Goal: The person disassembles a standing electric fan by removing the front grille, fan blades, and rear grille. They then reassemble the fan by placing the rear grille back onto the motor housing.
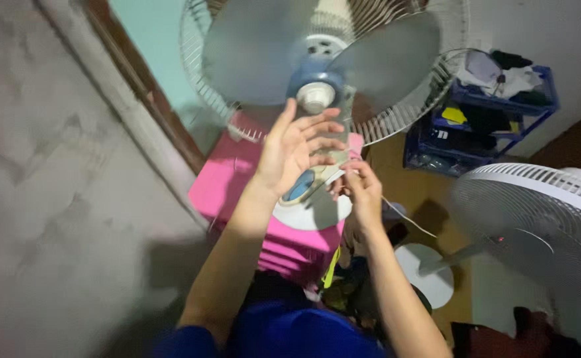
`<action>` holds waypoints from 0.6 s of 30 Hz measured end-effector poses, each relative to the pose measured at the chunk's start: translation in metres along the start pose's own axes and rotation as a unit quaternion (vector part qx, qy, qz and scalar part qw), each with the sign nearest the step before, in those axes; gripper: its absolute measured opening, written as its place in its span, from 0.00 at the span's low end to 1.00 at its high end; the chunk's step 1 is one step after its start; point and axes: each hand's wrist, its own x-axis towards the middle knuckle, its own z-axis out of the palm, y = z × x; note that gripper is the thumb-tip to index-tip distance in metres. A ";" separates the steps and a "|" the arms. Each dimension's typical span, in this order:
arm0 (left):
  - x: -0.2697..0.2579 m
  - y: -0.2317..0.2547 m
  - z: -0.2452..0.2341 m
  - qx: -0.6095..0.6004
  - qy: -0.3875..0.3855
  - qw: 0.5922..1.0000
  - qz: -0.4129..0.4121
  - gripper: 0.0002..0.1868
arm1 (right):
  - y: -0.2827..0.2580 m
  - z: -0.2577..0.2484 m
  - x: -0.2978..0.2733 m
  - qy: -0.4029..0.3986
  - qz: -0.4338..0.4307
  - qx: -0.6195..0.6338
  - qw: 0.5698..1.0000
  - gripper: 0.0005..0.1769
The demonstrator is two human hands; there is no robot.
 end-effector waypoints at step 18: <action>0.005 -0.016 0.011 0.029 0.026 0.998 -0.051 0.34 | -0.220 0.073 -0.057 -0.228 -0.197 -0.023 0.953 0.30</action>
